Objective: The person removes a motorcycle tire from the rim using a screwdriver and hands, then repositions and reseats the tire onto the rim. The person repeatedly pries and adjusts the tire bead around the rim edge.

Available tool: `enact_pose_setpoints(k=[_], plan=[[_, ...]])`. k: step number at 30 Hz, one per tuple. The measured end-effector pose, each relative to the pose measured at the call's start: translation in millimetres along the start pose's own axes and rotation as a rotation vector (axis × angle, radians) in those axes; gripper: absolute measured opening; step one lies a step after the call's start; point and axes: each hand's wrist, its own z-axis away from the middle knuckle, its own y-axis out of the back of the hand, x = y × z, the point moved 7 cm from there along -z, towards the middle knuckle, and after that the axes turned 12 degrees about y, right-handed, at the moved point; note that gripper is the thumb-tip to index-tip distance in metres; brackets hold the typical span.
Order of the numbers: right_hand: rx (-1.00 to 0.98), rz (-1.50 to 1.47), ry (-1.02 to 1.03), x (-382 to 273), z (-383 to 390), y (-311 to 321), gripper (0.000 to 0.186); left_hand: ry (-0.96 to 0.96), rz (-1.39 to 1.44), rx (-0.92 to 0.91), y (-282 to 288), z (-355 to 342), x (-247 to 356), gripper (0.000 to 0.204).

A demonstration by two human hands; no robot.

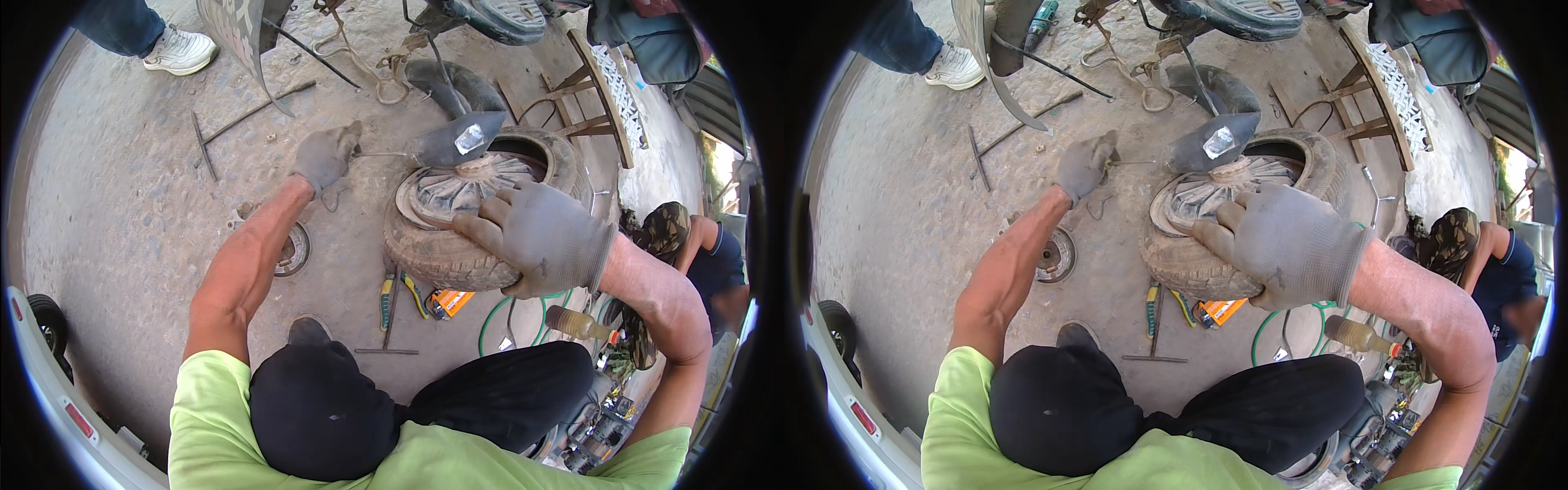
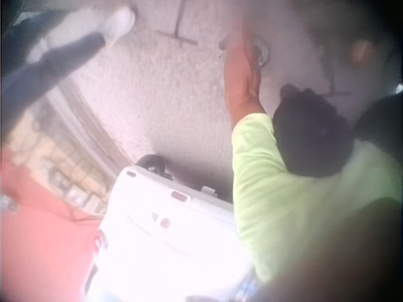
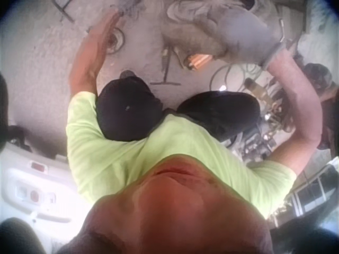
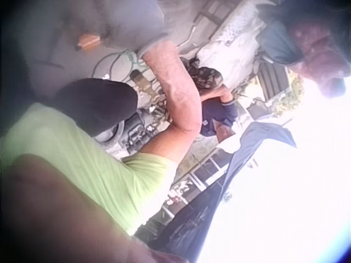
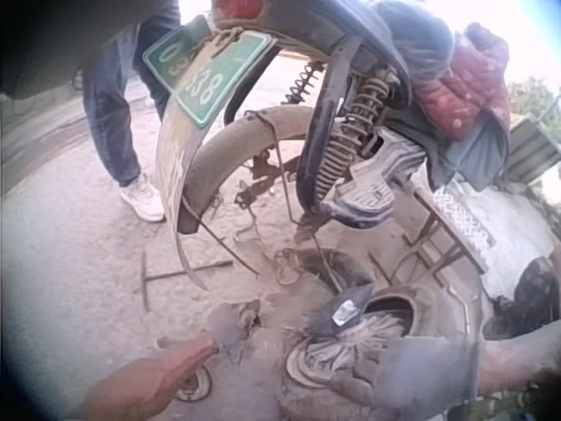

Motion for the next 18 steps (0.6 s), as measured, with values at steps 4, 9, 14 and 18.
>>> enact_pose_setpoints(k=[4, 9, 14, 18], plan=[[0.028, -0.034, 0.037, 7.4, 10.1, -5.4, 0.102, 0.448, 0.434, -0.18, 26.3, 33.8, -9.9, 0.075], [0.092, -0.031, 0.023, 11.4, 9.9, -2.9, 0.103, 0.359, 0.353, -0.483, 5.3, 108.9, 19.7, 0.051], [0.073, -0.026, 0.018, 11.7, 9.9, -2.5, 0.105, 0.296, 0.312, -0.599, 12.6, 181.5, 31.4, 0.05], [0.072, -0.017, 0.02, 9.9, 8.4, -4.4, 0.106, 0.14, 0.082, -0.614, 22.7, 184.4, 51.5, 0.056]])
